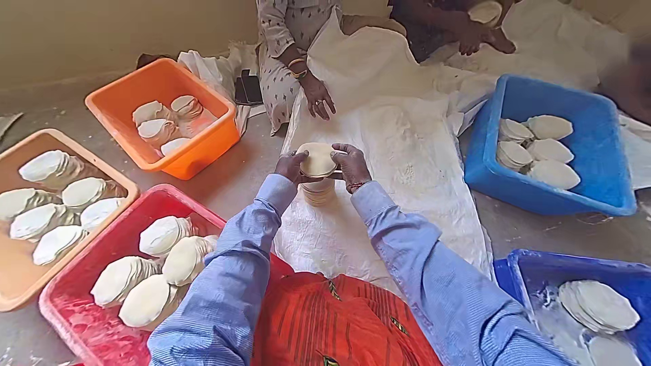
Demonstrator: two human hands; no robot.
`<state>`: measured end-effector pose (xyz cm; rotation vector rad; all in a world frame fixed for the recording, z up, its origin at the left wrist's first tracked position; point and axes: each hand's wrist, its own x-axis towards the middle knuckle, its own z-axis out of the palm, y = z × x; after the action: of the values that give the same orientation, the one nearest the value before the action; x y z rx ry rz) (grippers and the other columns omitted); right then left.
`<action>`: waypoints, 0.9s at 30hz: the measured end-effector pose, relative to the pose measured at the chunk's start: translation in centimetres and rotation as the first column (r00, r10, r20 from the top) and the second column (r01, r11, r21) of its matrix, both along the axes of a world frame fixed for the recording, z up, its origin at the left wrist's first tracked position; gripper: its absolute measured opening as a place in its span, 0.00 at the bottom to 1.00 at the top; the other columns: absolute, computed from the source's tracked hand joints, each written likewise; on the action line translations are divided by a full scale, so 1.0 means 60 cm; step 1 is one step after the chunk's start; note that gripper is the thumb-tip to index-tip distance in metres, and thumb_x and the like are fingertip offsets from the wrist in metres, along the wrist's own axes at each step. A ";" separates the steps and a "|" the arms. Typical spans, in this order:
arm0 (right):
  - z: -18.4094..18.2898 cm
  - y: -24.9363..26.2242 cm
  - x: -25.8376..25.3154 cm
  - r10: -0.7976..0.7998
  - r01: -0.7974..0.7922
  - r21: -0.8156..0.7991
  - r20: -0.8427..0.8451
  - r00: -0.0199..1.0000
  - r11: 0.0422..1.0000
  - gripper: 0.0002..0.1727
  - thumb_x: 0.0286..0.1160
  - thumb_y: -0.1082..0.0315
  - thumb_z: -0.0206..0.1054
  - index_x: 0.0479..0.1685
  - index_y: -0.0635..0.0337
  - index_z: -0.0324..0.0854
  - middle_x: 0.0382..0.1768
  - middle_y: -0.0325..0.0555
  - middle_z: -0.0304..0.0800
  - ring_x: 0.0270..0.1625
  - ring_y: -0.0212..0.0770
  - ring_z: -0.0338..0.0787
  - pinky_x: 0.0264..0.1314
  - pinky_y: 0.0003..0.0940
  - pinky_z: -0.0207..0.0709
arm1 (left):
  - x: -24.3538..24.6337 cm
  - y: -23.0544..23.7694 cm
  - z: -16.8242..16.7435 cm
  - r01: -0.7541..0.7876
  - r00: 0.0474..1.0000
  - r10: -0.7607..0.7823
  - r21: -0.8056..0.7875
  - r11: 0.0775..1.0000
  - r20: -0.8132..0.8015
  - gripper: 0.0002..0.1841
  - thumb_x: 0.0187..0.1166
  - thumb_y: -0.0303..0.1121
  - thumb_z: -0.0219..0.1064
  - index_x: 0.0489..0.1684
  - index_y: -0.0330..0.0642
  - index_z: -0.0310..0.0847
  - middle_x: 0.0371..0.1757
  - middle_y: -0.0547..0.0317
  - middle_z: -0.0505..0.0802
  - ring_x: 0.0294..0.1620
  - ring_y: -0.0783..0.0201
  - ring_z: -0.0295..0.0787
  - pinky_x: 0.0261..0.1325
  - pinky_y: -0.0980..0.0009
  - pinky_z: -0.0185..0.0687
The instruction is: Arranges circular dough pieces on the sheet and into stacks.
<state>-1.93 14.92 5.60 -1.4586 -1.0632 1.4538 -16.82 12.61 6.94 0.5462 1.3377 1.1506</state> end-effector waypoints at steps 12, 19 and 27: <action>-0.045 -0.001 -0.003 0.033 -0.071 0.062 0.476 0.879 0.996 0.30 0.61 0.72 0.82 0.67 0.65 0.80 0.54 0.57 0.90 0.54 0.50 0.90 0.60 0.50 0.83 | -0.013 0.007 -0.052 0.131 0.829 -0.266 -0.291 0.948 -0.493 0.24 0.80 0.38 0.73 0.66 0.34 0.73 0.52 0.37 0.88 0.39 0.50 0.91 0.43 0.55 0.90; -0.007 -0.010 0.075 0.093 -0.155 0.077 0.517 0.851 0.985 0.31 0.69 0.67 0.79 0.72 0.64 0.76 0.63 0.61 0.87 0.58 0.55 0.91 0.57 0.54 0.87 | -0.027 -0.006 -0.059 0.153 0.677 -0.381 -0.385 0.910 -0.630 0.37 0.77 0.55 0.73 0.70 0.29 0.75 0.42 0.43 0.88 0.32 0.54 0.85 0.44 0.54 0.85; -0.063 -0.160 0.475 0.262 -0.125 -0.241 0.705 0.658 0.962 0.18 0.83 0.61 0.68 0.60 0.66 0.87 0.56 0.63 0.91 0.58 0.59 0.90 0.67 0.62 0.78 | 0.115 -0.069 -0.005 0.409 0.683 -0.476 -0.251 0.878 -0.553 0.24 0.91 0.47 0.57 0.67 0.33 0.75 0.36 0.46 0.86 0.26 0.58 0.81 0.36 0.58 0.82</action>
<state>26.57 5.34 1.82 -2.2127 -1.6505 1.1030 -9.94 8.46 6.64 1.1608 1.6655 0.4929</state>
